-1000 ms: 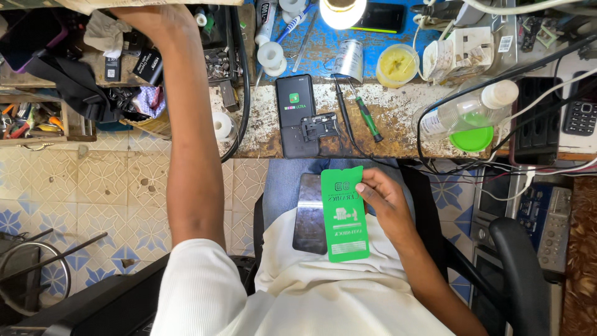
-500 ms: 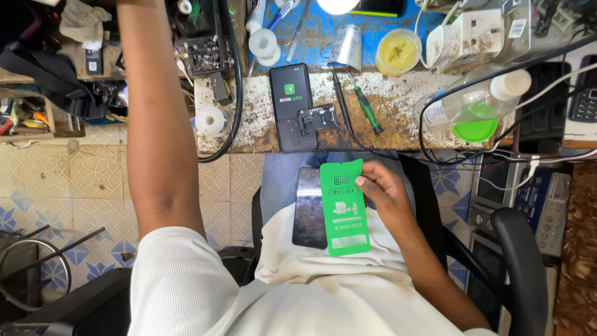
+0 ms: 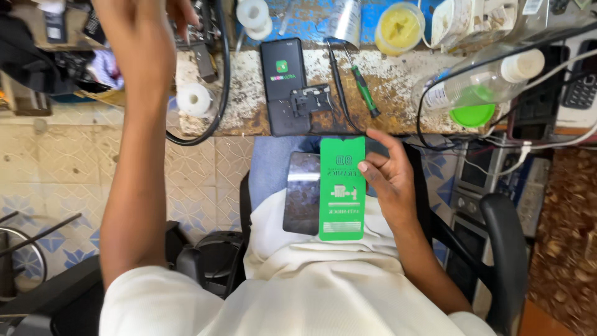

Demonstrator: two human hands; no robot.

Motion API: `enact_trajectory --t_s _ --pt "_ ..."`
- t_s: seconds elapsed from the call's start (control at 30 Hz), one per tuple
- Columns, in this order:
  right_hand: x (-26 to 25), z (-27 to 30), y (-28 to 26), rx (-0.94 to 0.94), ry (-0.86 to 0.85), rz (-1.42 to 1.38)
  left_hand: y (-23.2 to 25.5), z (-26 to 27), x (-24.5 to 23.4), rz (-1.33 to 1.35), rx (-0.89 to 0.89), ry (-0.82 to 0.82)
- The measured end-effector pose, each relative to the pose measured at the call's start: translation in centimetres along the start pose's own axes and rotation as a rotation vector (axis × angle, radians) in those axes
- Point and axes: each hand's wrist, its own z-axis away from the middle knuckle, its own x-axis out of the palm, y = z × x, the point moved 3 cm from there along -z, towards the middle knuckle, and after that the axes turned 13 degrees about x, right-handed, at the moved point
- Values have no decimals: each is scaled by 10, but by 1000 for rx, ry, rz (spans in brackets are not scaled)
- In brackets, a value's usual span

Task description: The person holds a smartphone on their lap and uses a green plastic squeegee to apply a screen protector. They smooth the surface of the phone screen with the tool, then briefly pick up a water bottle to pour liquid onto the screen before continuing to smooth the protector with the squeegee.

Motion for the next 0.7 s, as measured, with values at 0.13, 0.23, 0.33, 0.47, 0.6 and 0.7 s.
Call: enact_trajectory --t_s 0.13,0.23,0.33,0.47,0.6,0.7 --pt "5 12 -15 -28 66 93 78 54 40 193 -226 -82" --pt "1 10 -3 -40 54 122 90 115 83 429 -540 -292" --pt "15 13 -4 -99 -51 160 74 184 132 774 -682 -273" --pt "25 14 -34 -257 162 529 73 215 151 816 -749 -161" --pt "-19 0 -92 -936 850 570 63 221 137 766 -812 3" --pt "-51 5 -102 -1060 819 596 79 197 118 730 -856 199"
